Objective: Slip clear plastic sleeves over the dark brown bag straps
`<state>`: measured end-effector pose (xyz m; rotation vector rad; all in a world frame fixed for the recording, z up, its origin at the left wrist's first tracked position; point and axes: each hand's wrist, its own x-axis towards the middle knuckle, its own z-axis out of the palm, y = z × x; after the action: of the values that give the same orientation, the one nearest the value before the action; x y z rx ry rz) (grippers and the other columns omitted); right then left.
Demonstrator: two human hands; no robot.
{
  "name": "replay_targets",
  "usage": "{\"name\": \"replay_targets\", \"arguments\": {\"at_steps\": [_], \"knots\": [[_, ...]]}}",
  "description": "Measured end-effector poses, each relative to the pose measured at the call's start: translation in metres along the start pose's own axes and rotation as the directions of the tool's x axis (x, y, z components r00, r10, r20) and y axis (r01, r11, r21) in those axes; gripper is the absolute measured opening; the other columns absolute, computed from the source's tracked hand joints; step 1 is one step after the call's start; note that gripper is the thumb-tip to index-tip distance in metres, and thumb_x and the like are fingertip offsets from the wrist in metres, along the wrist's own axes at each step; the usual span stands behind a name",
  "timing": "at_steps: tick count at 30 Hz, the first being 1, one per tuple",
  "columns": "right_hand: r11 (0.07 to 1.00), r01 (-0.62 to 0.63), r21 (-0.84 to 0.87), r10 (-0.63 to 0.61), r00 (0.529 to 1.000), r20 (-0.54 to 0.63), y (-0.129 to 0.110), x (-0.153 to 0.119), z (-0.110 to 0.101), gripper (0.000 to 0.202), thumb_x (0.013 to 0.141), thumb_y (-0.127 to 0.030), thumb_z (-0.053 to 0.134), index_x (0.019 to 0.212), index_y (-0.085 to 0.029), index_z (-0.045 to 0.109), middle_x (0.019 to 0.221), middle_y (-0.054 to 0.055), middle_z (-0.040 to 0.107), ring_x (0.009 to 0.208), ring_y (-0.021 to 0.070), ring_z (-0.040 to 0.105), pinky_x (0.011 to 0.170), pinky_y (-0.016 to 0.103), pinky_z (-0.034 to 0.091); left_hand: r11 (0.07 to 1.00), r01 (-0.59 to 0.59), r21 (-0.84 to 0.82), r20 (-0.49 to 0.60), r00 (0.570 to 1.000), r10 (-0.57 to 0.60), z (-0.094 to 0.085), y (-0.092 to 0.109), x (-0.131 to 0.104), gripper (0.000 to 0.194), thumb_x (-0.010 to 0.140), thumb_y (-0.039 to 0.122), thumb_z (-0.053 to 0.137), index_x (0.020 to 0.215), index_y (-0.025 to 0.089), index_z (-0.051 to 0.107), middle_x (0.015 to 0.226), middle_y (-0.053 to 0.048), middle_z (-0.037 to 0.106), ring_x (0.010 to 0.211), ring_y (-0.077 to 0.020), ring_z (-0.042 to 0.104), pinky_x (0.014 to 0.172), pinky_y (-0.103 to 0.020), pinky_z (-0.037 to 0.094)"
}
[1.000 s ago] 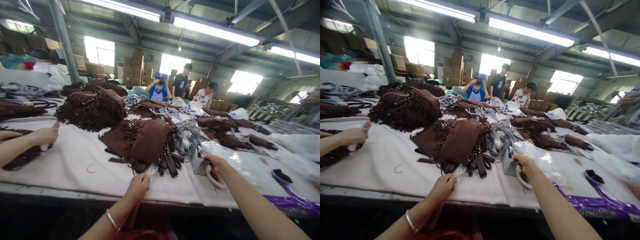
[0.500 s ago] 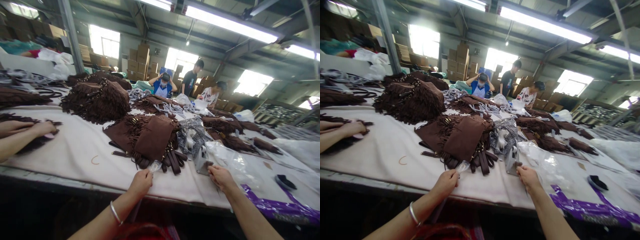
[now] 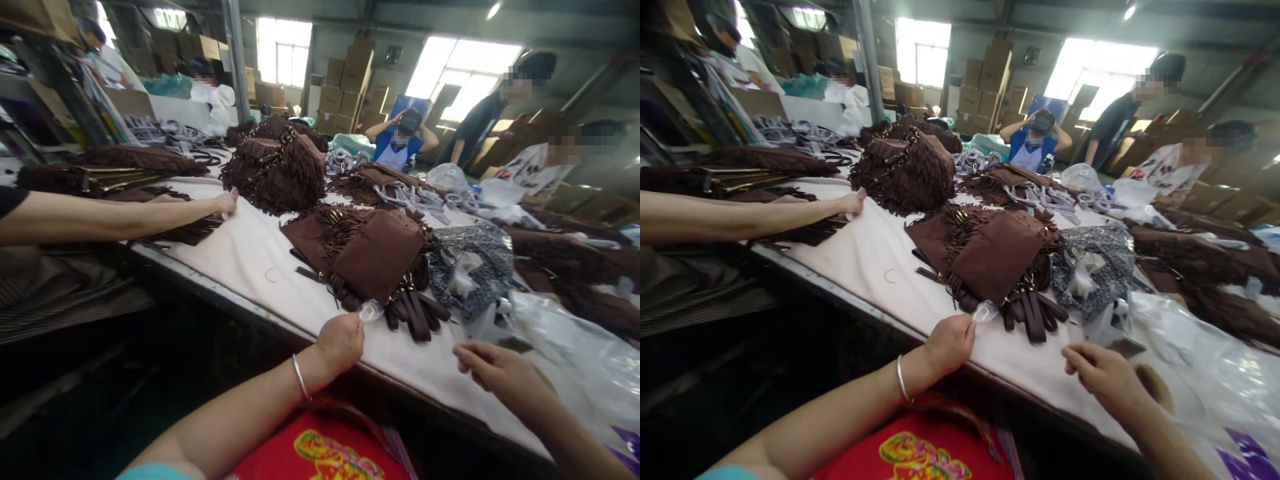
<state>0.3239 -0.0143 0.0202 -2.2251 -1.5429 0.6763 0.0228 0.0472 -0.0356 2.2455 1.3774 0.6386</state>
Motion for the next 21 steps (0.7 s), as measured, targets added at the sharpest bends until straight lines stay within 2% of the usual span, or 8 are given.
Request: {"name": "replay_targets", "arguments": {"at_steps": [1, 3, 5, 7, 9, 12, 17, 21], "knots": [[0.992, 0.040, 0.122, -0.055, 0.992, 0.116, -0.026, -0.006, 0.012, 0.032, 0.077, -0.050, 0.056, 0.067, -0.022, 0.067, 0.057, 0.004, 0.061, 0.047, 0.0153, 0.050, 0.048, 0.027, 0.039, 1.000, -0.009, 0.014, 0.004, 1.000, 0.009, 0.000, 0.000, -0.001, 0.036, 0.096, 0.030, 0.029, 0.086, 0.015, 0.060, 0.080, -0.014, 0.064, 0.072, -0.0222, 0.059, 0.067, -0.033, 0.041], [0.955, 0.085, 0.283, -0.159, 0.955, 0.251, -0.076, -0.010, 0.035, 0.035, 0.078, -0.052, 0.055, 0.068, -0.020, 0.065, 0.056, 0.001, 0.058, 0.046, 0.0120, 0.046, 0.045, 0.024, 0.034, 0.998, -0.034, 0.050, 0.029, 0.999, 0.033, -0.001, 0.001, -0.004, 0.039, 0.097, 0.029, 0.025, 0.090, 0.015, 0.060, 0.084, -0.015, 0.063, 0.076, -0.0235, 0.060, 0.069, -0.035, 0.043], [0.930, 0.104, 0.353, -0.220, 0.927, 0.305, -0.113, -0.007, 0.056, 0.036, 0.079, -0.050, 0.055, 0.064, -0.018, 0.063, 0.050, -0.001, 0.052, 0.044, 0.0097, 0.041, 0.044, 0.022, 0.031, 0.992, -0.067, 0.102, 0.073, 0.996, 0.060, -0.003, 0.000, -0.007, 0.036, 0.096, 0.024, 0.026, 0.093, 0.014, 0.060, 0.088, -0.016, 0.063, 0.079, -0.0241, 0.060, 0.070, -0.035, 0.045], [0.922, 0.088, 0.378, -0.224, 0.916, 0.334, -0.137, 0.001, 0.074, 0.035, 0.079, -0.047, 0.055, 0.061, -0.017, 0.061, 0.046, -0.003, 0.049, 0.042, 0.0082, 0.038, 0.042, 0.021, 0.028, 0.983, -0.098, 0.155, 0.104, 0.991, 0.082, -0.005, -0.002, -0.010, 0.030, 0.093, 0.018, 0.030, 0.095, 0.014, 0.060, 0.088, -0.014, 0.062, 0.079, -0.0238, 0.060, 0.069, -0.035, 0.046], [0.935, 0.062, 0.350, -0.196, 0.912, 0.361, -0.150, 0.011, 0.086, 0.032, 0.078, -0.042, 0.055, 0.059, -0.016, 0.059, 0.047, -0.002, 0.051, 0.040, 0.0071, 0.037, 0.040, 0.020, 0.026, 0.976, -0.108, 0.191, 0.090, 0.992, 0.092, -0.006, -0.005, -0.012, 0.026, 0.091, 0.014, 0.033, 0.095, 0.015, 0.059, 0.086, -0.012, 0.062, 0.077, -0.0229, 0.060, 0.068, -0.034, 0.047], [0.973, 0.067, 0.221, -0.153, 0.904, 0.400, -0.157, 0.025, 0.096, 0.026, 0.076, -0.032, 0.056, 0.055, -0.016, 0.058, 0.047, 0.000, 0.055, 0.037, 0.0065, 0.037, 0.038, 0.020, 0.026, 0.967, -0.107, 0.229, 0.035, 0.994, 0.102, -0.005, -0.008, -0.015, 0.021, 0.089, 0.011, 0.038, 0.094, 0.015, 0.058, 0.081, -0.009, 0.062, 0.074, -0.0218, 0.061, 0.065, -0.033, 0.049], [0.996, 0.062, 0.058, -0.081, 0.893, 0.443, -0.160, 0.041, 0.099, 0.019, 0.069, -0.022, 0.056, 0.051, -0.017, 0.057, 0.043, -0.001, 0.055, 0.035, 0.0070, 0.039, 0.037, 0.021, 0.026, 0.952, -0.115, 0.284, -0.028, 0.991, 0.129, -0.001, -0.010, -0.017, 0.019, 0.091, 0.013, 0.038, 0.090, 0.015, 0.057, 0.076, -0.007, 0.062, 0.069, -0.0220, 0.062, 0.060, -0.032, 0.049], [0.999, 0.036, 0.006, -0.035, 0.883, 0.468, -0.167, 0.045, 0.096, 0.013, 0.064, -0.018, 0.059, 0.051, -0.017, 0.057, 0.040, -0.002, 0.052, 0.033, 0.0073, 0.039, 0.036, 0.021, 0.024, 0.957, -0.049, 0.284, -0.075, 0.994, 0.074, 0.000, -0.008, -0.018, 0.024, 0.096, 0.022, 0.033, 0.091, 0.015, 0.056, 0.076, -0.009, 0.063, 0.068, -0.0226, 0.063, 0.058, -0.032, 0.048]]}}
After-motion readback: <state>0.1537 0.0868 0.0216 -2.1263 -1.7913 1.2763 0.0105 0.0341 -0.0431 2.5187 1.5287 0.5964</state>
